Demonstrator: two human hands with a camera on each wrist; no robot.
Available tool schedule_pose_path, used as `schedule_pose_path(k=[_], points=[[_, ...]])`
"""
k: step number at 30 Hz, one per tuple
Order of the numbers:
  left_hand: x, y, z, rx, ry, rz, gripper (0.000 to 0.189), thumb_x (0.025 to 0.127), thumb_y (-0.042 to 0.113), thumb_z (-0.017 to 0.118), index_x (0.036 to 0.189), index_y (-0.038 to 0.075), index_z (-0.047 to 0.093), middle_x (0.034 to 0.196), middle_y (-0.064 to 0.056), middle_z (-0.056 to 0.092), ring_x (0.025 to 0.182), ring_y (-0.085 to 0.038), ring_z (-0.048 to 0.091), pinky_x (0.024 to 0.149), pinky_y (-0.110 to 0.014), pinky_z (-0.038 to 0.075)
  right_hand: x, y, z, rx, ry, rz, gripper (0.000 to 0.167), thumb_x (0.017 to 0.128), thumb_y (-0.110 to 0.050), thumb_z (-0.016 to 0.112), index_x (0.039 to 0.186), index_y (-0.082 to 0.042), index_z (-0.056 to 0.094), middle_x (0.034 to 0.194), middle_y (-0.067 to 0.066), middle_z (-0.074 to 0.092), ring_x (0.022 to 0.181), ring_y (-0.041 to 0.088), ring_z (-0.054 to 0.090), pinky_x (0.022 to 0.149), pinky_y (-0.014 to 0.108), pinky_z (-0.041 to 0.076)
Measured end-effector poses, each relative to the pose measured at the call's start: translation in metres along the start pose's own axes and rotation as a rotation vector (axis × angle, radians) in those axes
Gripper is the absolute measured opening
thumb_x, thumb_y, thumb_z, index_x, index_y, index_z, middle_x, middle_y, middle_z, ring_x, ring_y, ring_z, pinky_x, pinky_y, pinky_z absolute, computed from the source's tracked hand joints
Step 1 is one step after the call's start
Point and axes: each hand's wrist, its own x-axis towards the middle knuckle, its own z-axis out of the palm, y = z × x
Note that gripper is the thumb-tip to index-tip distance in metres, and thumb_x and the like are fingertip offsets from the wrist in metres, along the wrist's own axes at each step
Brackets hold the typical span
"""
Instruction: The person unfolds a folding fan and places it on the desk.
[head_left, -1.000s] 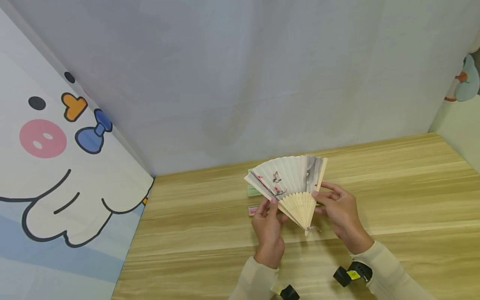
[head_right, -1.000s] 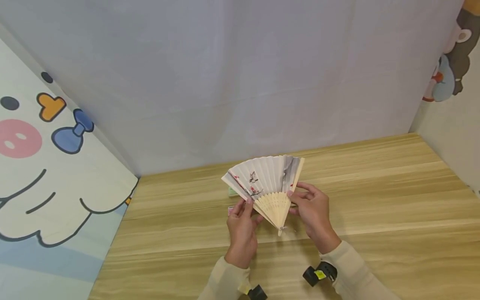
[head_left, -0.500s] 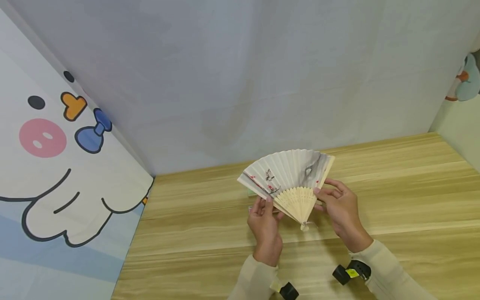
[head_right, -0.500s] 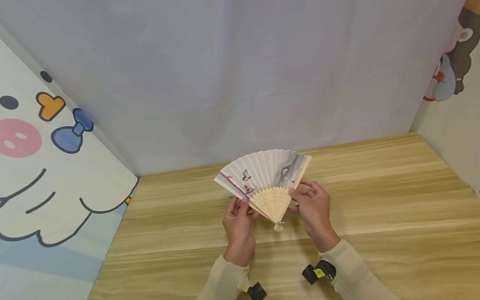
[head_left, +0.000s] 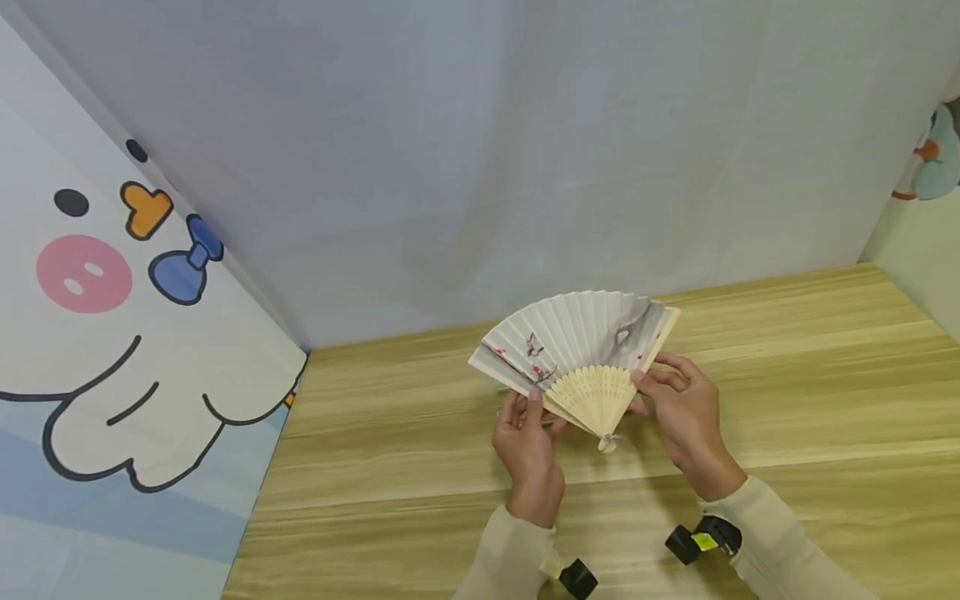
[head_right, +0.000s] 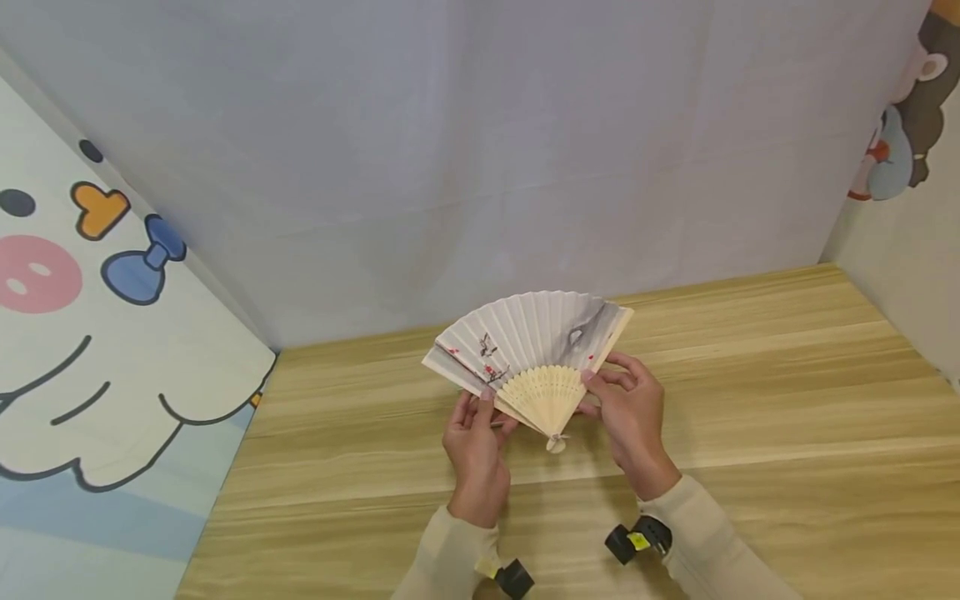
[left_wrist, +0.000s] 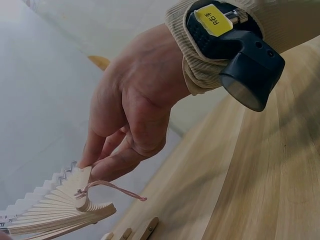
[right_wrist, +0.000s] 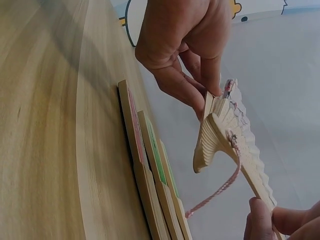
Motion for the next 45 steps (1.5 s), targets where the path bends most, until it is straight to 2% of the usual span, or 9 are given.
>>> schedule_pose_path(k=[7, 11, 20, 24, 32, 37, 45], points=[[0.001, -0.001, 0.001, -0.01, -0.008, -0.012, 0.038, 0.108, 0.007, 0.06, 0.142, -0.008, 0.057, 0.101, -0.008, 0.06, 0.074, -0.011, 0.061, 0.065, -0.023, 0.062, 0.001, 0.0, -0.002, 0.02, 0.034, -0.015, 0.045, 0.103, -0.001, 0.066, 0.144, 0.0, 0.047, 0.091, -0.01, 0.066, 0.082, 0.004, 0.07, 0.072, 0.023, 0.063], [0.0, 0.0, 0.002, -0.027, 0.003, -0.024, 0.038, 0.108, 0.006, 0.06, 0.142, -0.008, 0.056, 0.101, -0.008, 0.06, 0.073, -0.01, 0.061, 0.064, -0.022, 0.062, 0.002, -0.001, -0.003, 0.032, 0.057, -0.019, 0.042, 0.103, -0.001, 0.065, 0.142, -0.001, 0.049, 0.092, -0.009, 0.066, 0.081, 0.004, 0.07, 0.072, 0.023, 0.063], [0.003, -0.001, 0.007, -0.092, 0.037, -0.051, 0.041, 0.107, 0.003, 0.06, 0.144, -0.01, 0.051, 0.103, -0.009, 0.06, 0.067, -0.008, 0.06, 0.064, -0.023, 0.063, 0.002, -0.006, -0.003, 0.091, 0.125, -0.036, 0.031, 0.102, 0.003, 0.065, 0.128, -0.008, 0.054, 0.084, -0.008, 0.065, 0.074, 0.004, 0.07, 0.067, 0.022, 0.063], [0.002, -0.001, 0.01, -0.108, 0.041, -0.046, 0.036, 0.106, 0.003, 0.061, 0.139, -0.011, 0.053, 0.101, -0.009, 0.06, 0.07, -0.011, 0.061, 0.064, -0.025, 0.063, 0.003, -0.008, -0.004, 0.133, 0.149, -0.031, 0.029, 0.101, 0.003, 0.066, 0.124, -0.01, 0.055, 0.082, -0.007, 0.065, 0.075, 0.004, 0.071, 0.065, 0.022, 0.063], [0.0, -0.002, 0.017, -0.13, 0.026, -0.044, 0.028, 0.108, 0.004, 0.059, 0.133, -0.007, 0.054, 0.106, -0.013, 0.06, 0.079, -0.018, 0.066, 0.071, -0.03, 0.065, 0.005, -0.011, -0.008, 0.189, 0.183, -0.03, 0.028, 0.1, 0.004, 0.067, 0.121, -0.01, 0.053, 0.082, -0.005, 0.062, 0.08, 0.005, 0.067, 0.067, 0.023, 0.063], [0.001, -0.005, 0.022, -0.163, 0.021, -0.013, 0.021, 0.107, 0.003, 0.059, 0.126, -0.007, 0.057, 0.106, -0.013, 0.062, 0.079, -0.018, 0.067, 0.075, -0.033, 0.066, 0.007, -0.013, -0.012, 0.203, 0.202, -0.031, 0.029, 0.1, 0.004, 0.067, 0.12, -0.011, 0.052, 0.084, -0.004, 0.06, 0.078, 0.005, 0.067, 0.066, 0.022, 0.063], [0.002, -0.008, 0.032, -0.2, 0.05, -0.019, 0.014, 0.106, 0.001, 0.06, 0.119, -0.006, 0.059, 0.103, -0.012, 0.062, 0.089, -0.02, 0.065, 0.077, -0.038, 0.066, 0.01, -0.018, -0.018, 0.253, 0.24, -0.03, 0.031, 0.099, 0.003, 0.068, 0.118, -0.013, 0.05, 0.087, -0.003, 0.06, 0.076, 0.005, 0.068, 0.066, 0.022, 0.063]])
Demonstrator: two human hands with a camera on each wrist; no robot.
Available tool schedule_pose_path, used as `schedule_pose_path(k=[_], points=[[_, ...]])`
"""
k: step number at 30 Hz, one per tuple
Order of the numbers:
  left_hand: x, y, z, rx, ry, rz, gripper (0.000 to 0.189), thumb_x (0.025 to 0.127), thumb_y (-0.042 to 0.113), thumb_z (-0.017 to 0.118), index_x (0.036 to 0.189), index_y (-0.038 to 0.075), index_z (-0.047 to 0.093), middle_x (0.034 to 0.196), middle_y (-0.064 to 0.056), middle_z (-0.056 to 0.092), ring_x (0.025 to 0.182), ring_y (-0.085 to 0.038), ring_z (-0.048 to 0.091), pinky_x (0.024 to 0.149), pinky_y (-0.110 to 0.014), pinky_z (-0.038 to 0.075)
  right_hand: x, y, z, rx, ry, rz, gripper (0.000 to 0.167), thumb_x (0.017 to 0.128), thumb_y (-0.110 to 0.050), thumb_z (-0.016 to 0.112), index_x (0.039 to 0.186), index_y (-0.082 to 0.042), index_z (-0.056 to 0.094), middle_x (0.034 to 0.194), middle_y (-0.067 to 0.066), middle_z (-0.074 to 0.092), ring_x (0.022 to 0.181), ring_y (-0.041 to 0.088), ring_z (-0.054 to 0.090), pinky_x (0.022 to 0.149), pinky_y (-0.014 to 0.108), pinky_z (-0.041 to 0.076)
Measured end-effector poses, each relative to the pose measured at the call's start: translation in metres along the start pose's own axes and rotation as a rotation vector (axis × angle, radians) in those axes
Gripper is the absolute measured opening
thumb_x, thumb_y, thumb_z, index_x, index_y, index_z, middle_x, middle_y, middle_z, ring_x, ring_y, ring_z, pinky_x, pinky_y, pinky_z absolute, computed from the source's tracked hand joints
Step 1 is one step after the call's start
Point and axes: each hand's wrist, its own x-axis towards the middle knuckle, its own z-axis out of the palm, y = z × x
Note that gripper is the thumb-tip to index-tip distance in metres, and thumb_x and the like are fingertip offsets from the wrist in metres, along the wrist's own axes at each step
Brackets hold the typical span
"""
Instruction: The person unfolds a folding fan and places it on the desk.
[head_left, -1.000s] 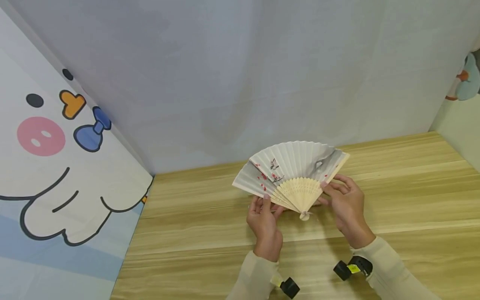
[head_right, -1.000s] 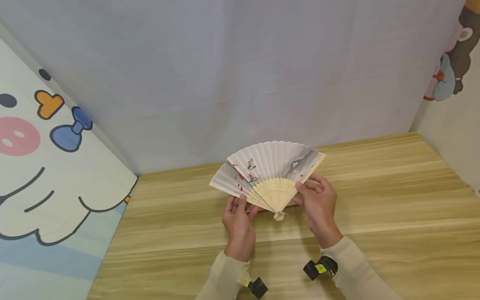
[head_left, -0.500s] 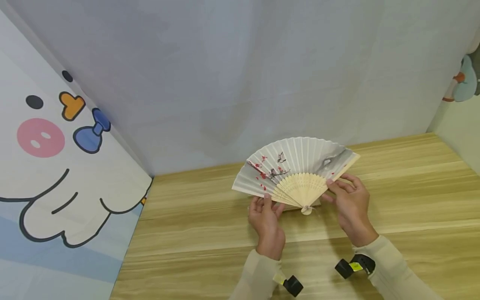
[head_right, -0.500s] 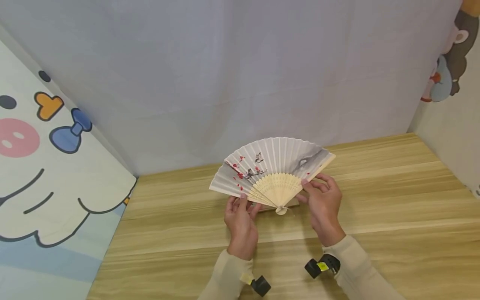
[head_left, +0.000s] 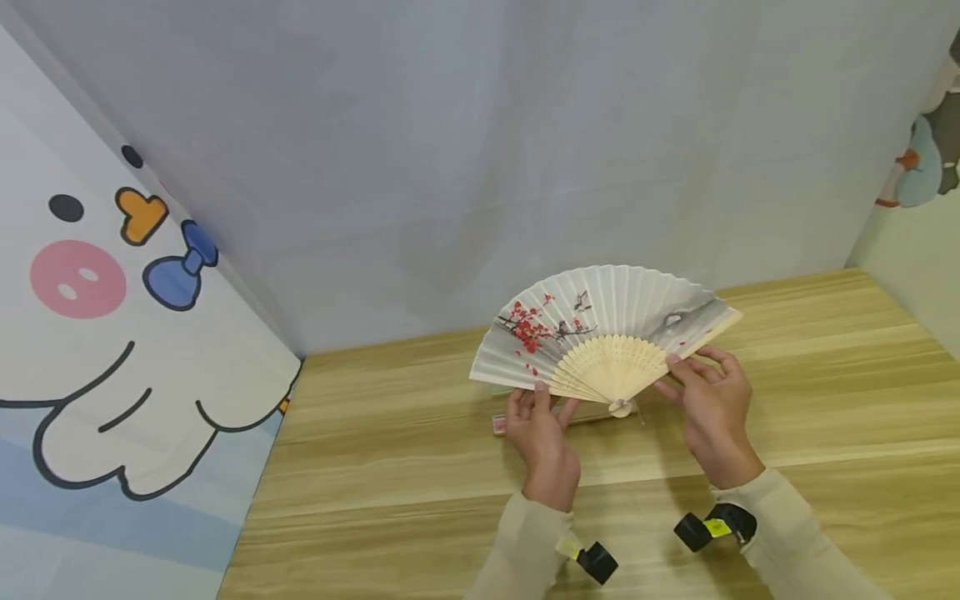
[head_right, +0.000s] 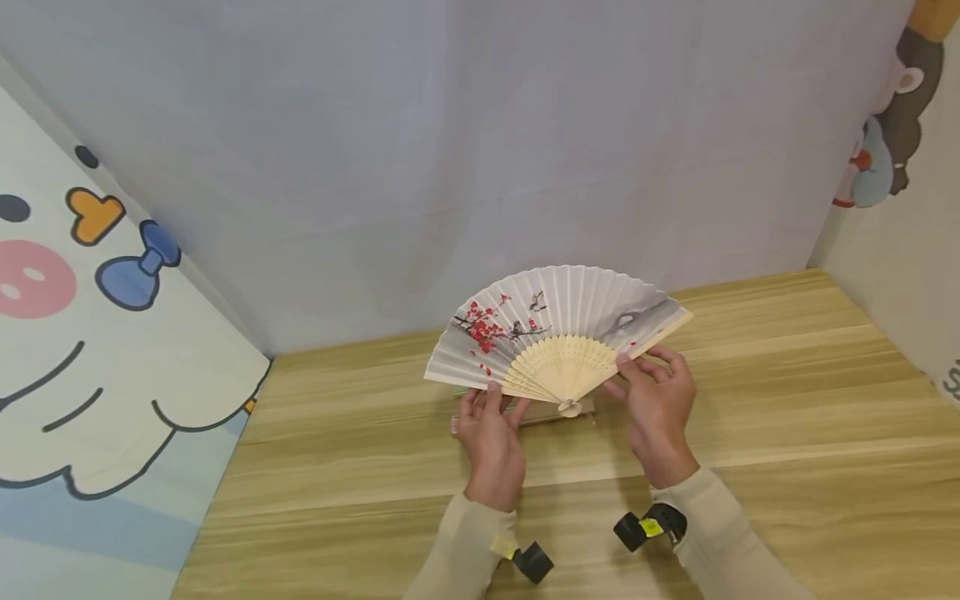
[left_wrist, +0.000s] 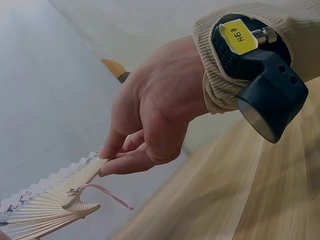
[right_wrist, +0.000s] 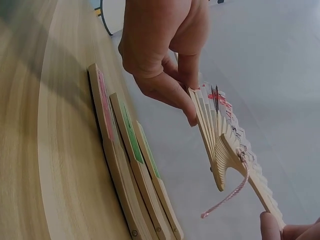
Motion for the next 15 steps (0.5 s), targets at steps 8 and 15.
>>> schedule_pose_path(k=[8, 15], points=[[-0.002, -0.008, 0.009, -0.012, -0.004, -0.017, 0.007, 0.106, 0.001, 0.06, 0.111, -0.003, 0.057, 0.099, -0.01, 0.058, 0.089, -0.02, 0.062, 0.079, -0.041, 0.066, 0.006, -0.007, -0.007, 0.047, 0.048, -0.001, 0.032, 0.099, 0.005, 0.067, 0.116, -0.013, 0.047, 0.09, -0.001, 0.06, 0.078, 0.006, 0.067, 0.067, 0.022, 0.063], [-0.006, -0.015, 0.021, -0.028, 0.019, -0.048, 0.009, 0.106, 0.001, 0.06, 0.112, -0.002, 0.054, 0.098, -0.009, 0.056, 0.09, -0.021, 0.062, 0.081, -0.043, 0.066, 0.009, -0.014, -0.015, 0.097, 0.063, -0.002, 0.03, 0.1, 0.005, 0.065, 0.116, -0.013, 0.046, 0.092, -0.001, 0.06, 0.082, 0.008, 0.065, 0.067, 0.023, 0.063]])
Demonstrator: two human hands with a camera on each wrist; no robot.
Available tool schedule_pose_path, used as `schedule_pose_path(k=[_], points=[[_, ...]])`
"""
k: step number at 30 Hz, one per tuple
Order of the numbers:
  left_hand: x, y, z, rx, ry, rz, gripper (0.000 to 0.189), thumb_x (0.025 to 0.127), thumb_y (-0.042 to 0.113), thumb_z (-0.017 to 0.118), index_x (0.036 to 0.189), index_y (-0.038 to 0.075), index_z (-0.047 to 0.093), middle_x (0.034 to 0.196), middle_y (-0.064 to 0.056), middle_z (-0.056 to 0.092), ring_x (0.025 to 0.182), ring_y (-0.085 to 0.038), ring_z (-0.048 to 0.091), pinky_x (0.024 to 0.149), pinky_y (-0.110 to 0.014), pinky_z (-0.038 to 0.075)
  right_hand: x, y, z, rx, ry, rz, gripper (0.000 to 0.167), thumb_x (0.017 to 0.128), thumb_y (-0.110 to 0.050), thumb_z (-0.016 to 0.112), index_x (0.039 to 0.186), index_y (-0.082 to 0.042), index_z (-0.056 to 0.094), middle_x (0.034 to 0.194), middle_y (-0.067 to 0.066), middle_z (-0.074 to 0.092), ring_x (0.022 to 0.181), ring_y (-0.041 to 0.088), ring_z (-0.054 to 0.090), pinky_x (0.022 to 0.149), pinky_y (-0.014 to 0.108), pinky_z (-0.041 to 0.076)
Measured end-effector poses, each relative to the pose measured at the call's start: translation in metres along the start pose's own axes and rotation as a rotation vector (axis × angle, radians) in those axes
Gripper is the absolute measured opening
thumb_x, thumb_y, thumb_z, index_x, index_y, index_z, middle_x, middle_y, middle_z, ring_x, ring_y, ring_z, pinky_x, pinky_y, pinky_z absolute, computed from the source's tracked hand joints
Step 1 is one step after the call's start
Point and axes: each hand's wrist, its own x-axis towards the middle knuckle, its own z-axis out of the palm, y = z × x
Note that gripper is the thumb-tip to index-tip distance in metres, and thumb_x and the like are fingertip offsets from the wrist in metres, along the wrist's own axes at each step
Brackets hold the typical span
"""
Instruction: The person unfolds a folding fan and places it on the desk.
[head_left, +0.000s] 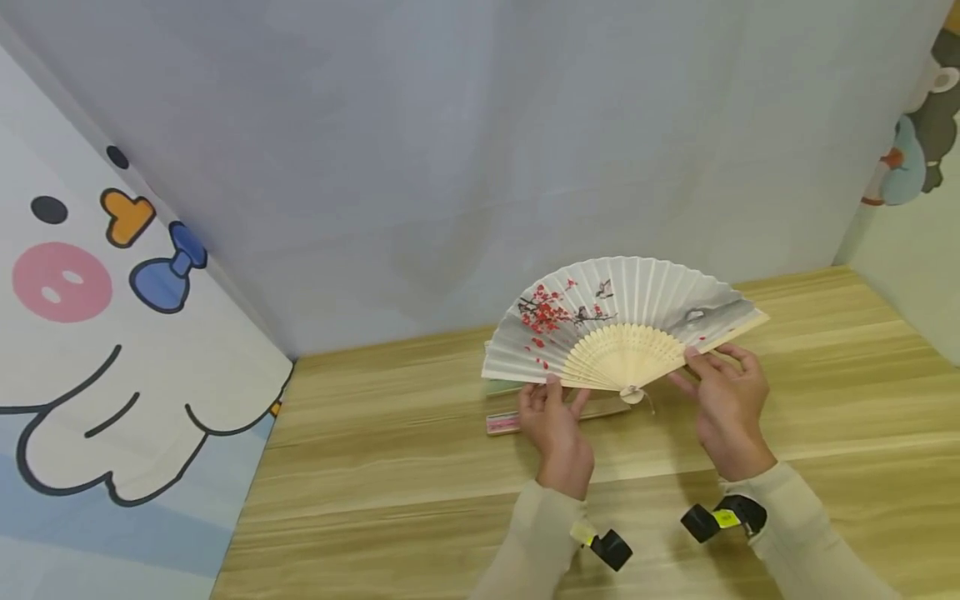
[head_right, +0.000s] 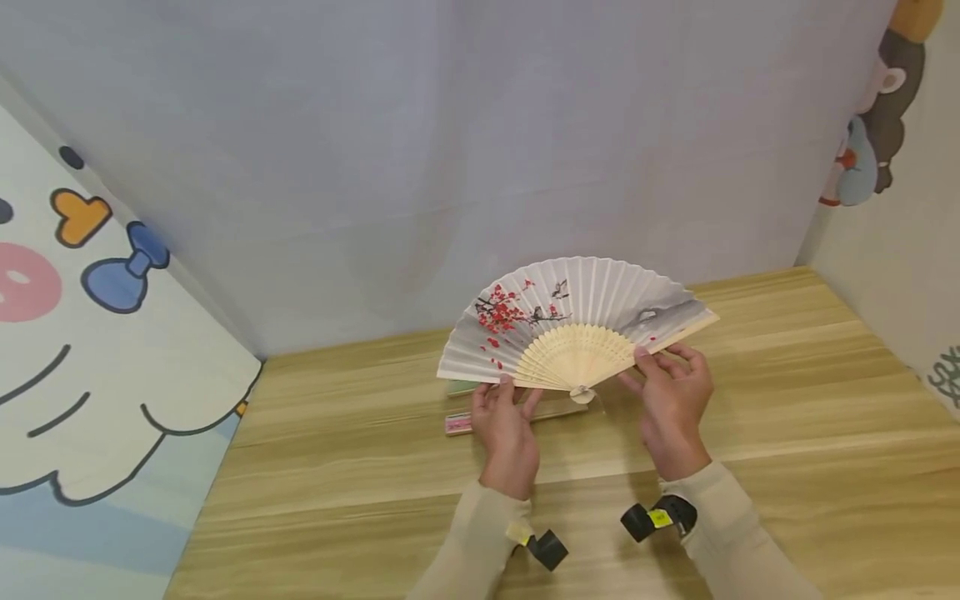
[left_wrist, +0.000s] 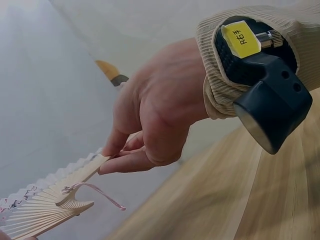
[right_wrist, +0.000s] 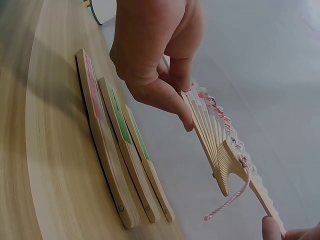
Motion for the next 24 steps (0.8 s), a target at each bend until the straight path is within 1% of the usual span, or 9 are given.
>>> schedule_pose_path(k=[4, 9, 12, 17, 20, 24], points=[[-0.003, -0.004, 0.007, -0.008, 0.009, -0.006, 0.009, 0.106, 0.001, 0.06, 0.111, -0.001, 0.053, 0.097, -0.009, 0.054, 0.09, -0.02, 0.06, 0.081, -0.044, 0.066, 0.003, -0.004, -0.005, 0.023, 0.007, -0.003, 0.031, 0.1, 0.005, 0.064, 0.117, -0.013, 0.046, 0.097, 0.001, 0.062, 0.085, 0.008, 0.067, 0.068, 0.024, 0.064], [-0.007, -0.013, 0.016, -0.012, 0.01, -0.016, 0.008, 0.105, 0.0, 0.061, 0.111, -0.002, 0.055, 0.099, -0.01, 0.057, 0.091, -0.023, 0.063, 0.081, -0.046, 0.066, 0.008, -0.01, -0.012, 0.055, 0.036, 0.002, 0.033, 0.1, 0.006, 0.065, 0.118, -0.013, 0.046, 0.097, 0.001, 0.063, 0.082, 0.008, 0.07, 0.066, 0.024, 0.064], [-0.009, -0.02, 0.022, -0.009, 0.01, -0.024, 0.007, 0.105, -0.001, 0.061, 0.11, 0.0, 0.057, 0.098, -0.01, 0.058, 0.09, -0.024, 0.064, 0.081, -0.047, 0.066, 0.012, -0.015, -0.018, 0.081, 0.049, 0.011, 0.034, 0.1, 0.007, 0.064, 0.119, -0.013, 0.046, 0.098, 0.002, 0.062, 0.08, 0.008, 0.071, 0.065, 0.024, 0.063], [-0.013, -0.031, 0.033, -0.018, -0.01, -0.044, 0.007, 0.105, -0.002, 0.06, 0.112, 0.0, 0.059, 0.098, -0.012, 0.059, 0.09, -0.024, 0.065, 0.079, -0.047, 0.066, 0.018, -0.024, -0.029, 0.111, 0.069, 0.025, 0.035, 0.099, 0.007, 0.065, 0.12, -0.013, 0.045, 0.101, 0.003, 0.06, 0.077, 0.009, 0.071, 0.062, 0.024, 0.063], [-0.016, -0.037, 0.038, -0.024, -0.029, -0.051, 0.009, 0.104, -0.003, 0.06, 0.113, -0.002, 0.059, 0.099, -0.013, 0.06, 0.091, -0.024, 0.067, 0.08, -0.047, 0.066, 0.023, -0.028, -0.035, 0.131, 0.08, 0.03, 0.036, 0.098, 0.008, 0.066, 0.12, -0.012, 0.046, 0.098, 0.003, 0.062, 0.075, 0.01, 0.071, 0.062, 0.025, 0.063], [-0.02, -0.044, 0.043, -0.018, -0.051, -0.059, 0.007, 0.104, -0.004, 0.06, 0.111, -0.003, 0.061, 0.097, -0.012, 0.061, 0.09, -0.024, 0.066, 0.08, -0.047, 0.066, 0.029, -0.033, -0.043, 0.137, 0.088, 0.036, 0.036, 0.097, 0.008, 0.067, 0.119, -0.012, 0.046, 0.097, 0.003, 0.062, 0.073, 0.01, 0.072, 0.06, 0.026, 0.063]])
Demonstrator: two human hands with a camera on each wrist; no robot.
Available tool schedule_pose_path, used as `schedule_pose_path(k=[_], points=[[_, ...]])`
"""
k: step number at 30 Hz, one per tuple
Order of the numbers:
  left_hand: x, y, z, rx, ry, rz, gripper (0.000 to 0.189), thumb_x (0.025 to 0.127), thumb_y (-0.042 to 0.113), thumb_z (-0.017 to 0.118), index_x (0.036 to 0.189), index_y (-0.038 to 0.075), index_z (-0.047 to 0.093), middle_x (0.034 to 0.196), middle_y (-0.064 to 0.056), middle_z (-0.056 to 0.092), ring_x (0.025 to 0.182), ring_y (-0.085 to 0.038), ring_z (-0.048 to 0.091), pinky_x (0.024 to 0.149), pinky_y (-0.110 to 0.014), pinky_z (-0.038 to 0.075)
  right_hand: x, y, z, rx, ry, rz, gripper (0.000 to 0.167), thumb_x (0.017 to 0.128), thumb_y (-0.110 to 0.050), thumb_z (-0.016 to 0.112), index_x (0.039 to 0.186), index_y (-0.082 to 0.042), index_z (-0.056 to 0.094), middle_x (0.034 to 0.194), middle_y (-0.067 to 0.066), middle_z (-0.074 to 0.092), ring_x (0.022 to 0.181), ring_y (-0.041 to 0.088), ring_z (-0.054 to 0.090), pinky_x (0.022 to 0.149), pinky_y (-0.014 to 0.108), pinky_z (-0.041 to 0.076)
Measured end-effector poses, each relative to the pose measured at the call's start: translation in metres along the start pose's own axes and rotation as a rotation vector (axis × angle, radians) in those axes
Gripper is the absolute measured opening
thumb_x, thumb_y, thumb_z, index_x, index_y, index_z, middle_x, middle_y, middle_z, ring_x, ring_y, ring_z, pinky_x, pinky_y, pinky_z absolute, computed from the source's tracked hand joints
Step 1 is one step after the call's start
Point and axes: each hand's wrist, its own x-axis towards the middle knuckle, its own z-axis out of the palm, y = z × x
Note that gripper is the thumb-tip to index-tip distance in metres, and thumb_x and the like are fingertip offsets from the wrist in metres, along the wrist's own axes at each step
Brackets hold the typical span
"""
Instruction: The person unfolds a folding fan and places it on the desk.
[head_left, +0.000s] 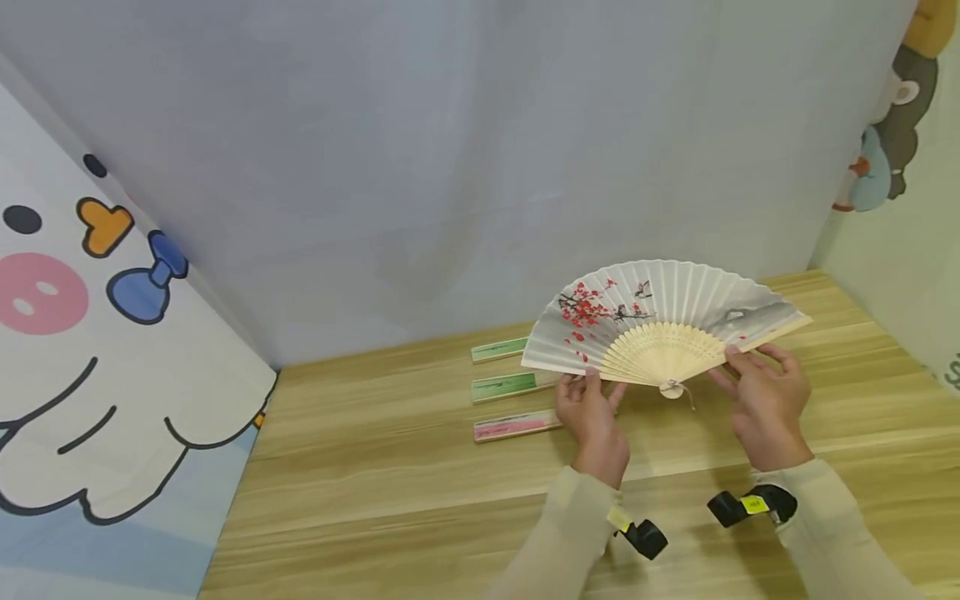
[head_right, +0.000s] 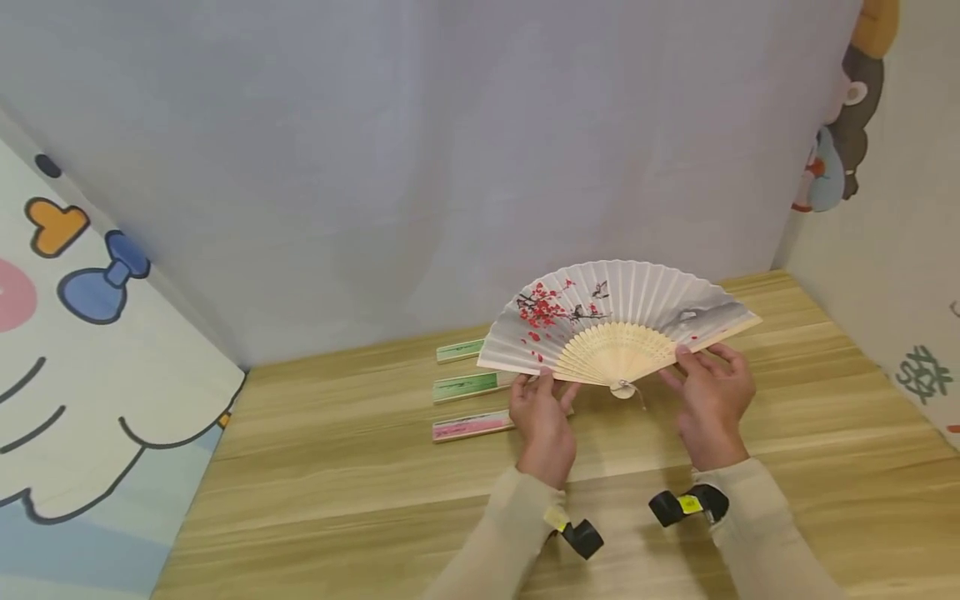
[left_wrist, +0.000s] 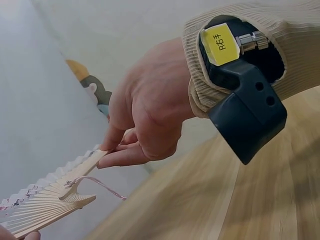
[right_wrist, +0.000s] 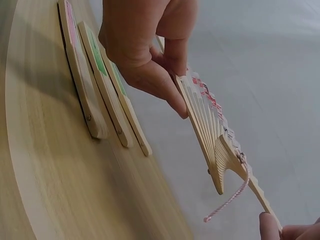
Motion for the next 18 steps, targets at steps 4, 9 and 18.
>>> schedule_pose_path(k=[4, 9, 18], points=[[-0.002, -0.006, 0.003, 0.011, -0.017, -0.018, 0.006, 0.103, -0.005, 0.061, 0.108, -0.002, 0.062, 0.094, -0.011, 0.061, 0.088, -0.024, 0.066, 0.078, -0.045, 0.066, 0.007, -0.004, -0.004, 0.005, 0.013, 0.006, 0.036, 0.096, 0.009, 0.068, 0.117, -0.011, 0.047, 0.095, 0.002, 0.062, 0.07, 0.01, 0.07, 0.059, 0.026, 0.063], [-0.004, -0.013, 0.006, 0.026, -0.041, -0.061, 0.011, 0.101, -0.007, 0.062, 0.111, -0.003, 0.062, 0.095, -0.011, 0.06, 0.09, -0.023, 0.064, 0.078, -0.043, 0.066, 0.015, -0.009, -0.011, 0.01, 0.024, 0.009, 0.037, 0.095, 0.01, 0.07, 0.116, -0.01, 0.048, 0.095, 0.0, 0.063, 0.075, 0.009, 0.066, 0.06, 0.026, 0.063], [-0.011, -0.022, 0.009, 0.032, -0.127, -0.142, 0.023, 0.099, -0.012, 0.06, 0.12, -0.003, 0.062, 0.108, -0.013, 0.063, 0.095, -0.022, 0.062, 0.088, -0.043, 0.064, 0.028, -0.018, -0.031, -0.009, -0.024, 0.026, 0.038, 0.095, 0.006, 0.072, 0.118, -0.011, 0.047, 0.092, -0.003, 0.068, 0.072, 0.01, 0.073, 0.064, 0.026, 0.064]])
